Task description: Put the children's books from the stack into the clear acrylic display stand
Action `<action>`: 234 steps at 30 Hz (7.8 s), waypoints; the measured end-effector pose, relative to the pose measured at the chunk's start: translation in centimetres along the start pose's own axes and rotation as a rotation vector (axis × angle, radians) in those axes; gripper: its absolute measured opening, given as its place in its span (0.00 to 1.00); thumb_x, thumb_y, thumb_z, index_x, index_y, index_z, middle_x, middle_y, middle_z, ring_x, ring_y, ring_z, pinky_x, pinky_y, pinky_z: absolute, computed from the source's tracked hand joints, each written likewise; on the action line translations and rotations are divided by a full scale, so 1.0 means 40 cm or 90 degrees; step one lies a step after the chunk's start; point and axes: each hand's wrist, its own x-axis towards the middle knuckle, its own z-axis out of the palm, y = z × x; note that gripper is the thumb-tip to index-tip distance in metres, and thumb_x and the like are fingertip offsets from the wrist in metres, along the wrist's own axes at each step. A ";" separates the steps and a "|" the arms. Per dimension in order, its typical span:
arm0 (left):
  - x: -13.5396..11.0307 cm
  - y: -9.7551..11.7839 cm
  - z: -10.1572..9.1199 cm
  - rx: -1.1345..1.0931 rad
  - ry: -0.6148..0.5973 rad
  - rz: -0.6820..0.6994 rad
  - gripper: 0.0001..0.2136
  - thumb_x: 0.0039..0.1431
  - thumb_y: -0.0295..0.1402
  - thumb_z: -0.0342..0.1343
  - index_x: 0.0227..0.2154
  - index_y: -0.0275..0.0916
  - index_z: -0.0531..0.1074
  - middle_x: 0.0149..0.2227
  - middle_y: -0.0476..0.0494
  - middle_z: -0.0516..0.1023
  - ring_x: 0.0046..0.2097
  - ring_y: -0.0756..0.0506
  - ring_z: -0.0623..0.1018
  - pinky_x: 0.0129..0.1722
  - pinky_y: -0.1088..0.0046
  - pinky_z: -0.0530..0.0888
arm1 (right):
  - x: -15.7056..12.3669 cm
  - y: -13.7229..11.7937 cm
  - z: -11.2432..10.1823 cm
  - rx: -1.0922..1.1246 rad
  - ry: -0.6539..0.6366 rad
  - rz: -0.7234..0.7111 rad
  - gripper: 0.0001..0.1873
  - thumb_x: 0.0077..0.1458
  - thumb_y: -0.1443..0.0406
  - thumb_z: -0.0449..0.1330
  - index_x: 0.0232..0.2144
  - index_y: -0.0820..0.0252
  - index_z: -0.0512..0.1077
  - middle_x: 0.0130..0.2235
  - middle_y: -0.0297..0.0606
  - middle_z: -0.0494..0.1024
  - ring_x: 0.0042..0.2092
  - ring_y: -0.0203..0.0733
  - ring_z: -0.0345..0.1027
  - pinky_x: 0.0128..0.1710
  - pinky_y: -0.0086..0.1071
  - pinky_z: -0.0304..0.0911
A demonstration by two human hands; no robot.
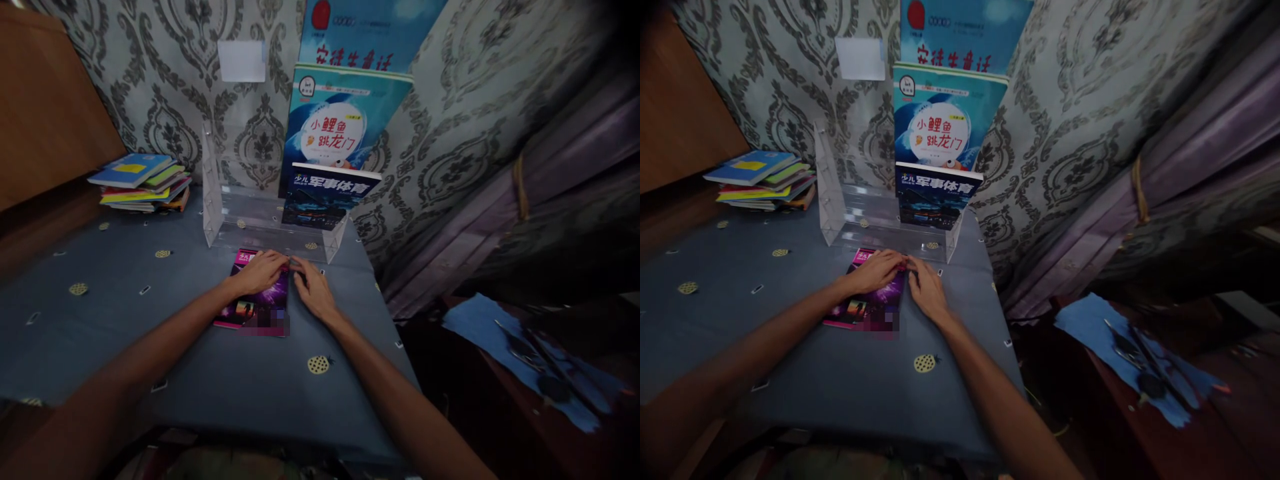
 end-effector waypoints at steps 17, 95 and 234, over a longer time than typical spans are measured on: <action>-0.002 -0.010 0.022 0.039 0.019 0.010 0.15 0.66 0.27 0.46 0.53 0.38 0.69 0.55 0.36 0.75 0.58 0.39 0.71 0.53 0.59 0.68 | -0.004 -0.010 -0.003 0.064 -0.013 0.010 0.23 0.61 0.68 0.52 0.58 0.59 0.66 0.46 0.42 0.83 0.46 0.45 0.74 0.51 0.42 0.67; -0.118 0.007 -0.039 -0.134 -0.042 0.167 0.16 0.65 0.29 0.50 0.52 0.44 0.76 0.56 0.44 0.77 0.62 0.42 0.71 0.63 0.56 0.66 | 0.003 0.009 -0.004 0.006 -0.062 -0.046 0.25 0.51 0.78 0.53 0.40 0.52 0.82 0.47 0.37 0.83 0.51 0.47 0.76 0.55 0.48 0.68; -0.471 0.223 -0.057 0.069 0.164 -0.212 0.16 0.71 0.31 0.44 0.50 0.37 0.75 0.51 0.40 0.80 0.53 0.40 0.76 0.53 0.56 0.73 | -0.256 -0.169 -0.036 -0.019 -0.096 -0.127 0.22 0.60 0.74 0.52 0.49 0.52 0.78 0.53 0.43 0.79 0.54 0.47 0.73 0.53 0.49 0.70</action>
